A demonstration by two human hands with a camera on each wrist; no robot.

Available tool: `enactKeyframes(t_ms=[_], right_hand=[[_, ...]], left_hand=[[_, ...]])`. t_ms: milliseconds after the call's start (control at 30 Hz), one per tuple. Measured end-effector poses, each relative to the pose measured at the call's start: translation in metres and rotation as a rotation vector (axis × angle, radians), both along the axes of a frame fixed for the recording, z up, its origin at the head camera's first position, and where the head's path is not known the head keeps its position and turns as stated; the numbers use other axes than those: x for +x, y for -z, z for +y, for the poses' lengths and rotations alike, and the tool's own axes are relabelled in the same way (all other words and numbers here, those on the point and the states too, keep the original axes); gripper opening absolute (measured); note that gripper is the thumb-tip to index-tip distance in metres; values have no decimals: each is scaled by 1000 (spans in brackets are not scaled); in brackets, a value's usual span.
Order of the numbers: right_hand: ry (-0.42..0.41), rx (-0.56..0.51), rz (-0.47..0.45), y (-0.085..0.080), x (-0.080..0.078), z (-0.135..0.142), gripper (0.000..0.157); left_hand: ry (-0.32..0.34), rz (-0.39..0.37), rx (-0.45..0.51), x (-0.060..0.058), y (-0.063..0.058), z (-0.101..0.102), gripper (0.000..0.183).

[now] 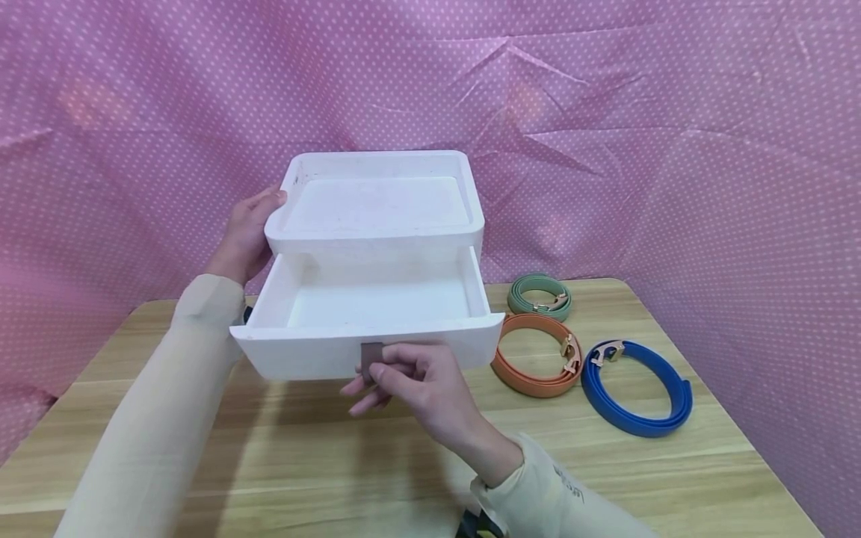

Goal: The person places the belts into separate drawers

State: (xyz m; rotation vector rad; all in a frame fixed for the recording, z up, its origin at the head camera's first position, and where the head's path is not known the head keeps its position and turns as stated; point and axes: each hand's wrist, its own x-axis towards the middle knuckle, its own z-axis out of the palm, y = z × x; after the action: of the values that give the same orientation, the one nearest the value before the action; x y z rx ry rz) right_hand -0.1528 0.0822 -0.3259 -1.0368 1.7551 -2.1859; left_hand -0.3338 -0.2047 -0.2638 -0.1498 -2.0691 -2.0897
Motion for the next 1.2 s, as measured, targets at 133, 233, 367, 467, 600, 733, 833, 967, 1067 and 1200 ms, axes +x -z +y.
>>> enactKeyframes(t_ms=[133,233,367,467,600,733,833,967,1067,1200], right_hand=[[5,3,5,0,0,0,20],[5,12,-1,1,0,0,20],[-1,10,10,2,1,1,20],[-3,3,27,3,1,2,20],[-20,-10,49,4,0,2,20],[-39,-25,61,5,0,2,20],[-47,-30,60,5,1,3,20],[-55,-36,50,5,2,5,20],[-54,-39,34,6,3,6,21],[-50,-38,24,6,4,7,22]], left_hand=[[0,-4,-2,0,0,-1,55],[-2,-9,-4,0,0,-1,55],[0,-16,19,0,1,0,56],[5,-13,31,-1,1,2,56],[5,-10,27,0,0,2,54],[14,1,31,3,-1,0,54],[18,13,34,5,0,1,53],[9,9,25,6,0,1,53],[8,6,22,7,0,2,53],[8,6,32,9,0,2,53]])
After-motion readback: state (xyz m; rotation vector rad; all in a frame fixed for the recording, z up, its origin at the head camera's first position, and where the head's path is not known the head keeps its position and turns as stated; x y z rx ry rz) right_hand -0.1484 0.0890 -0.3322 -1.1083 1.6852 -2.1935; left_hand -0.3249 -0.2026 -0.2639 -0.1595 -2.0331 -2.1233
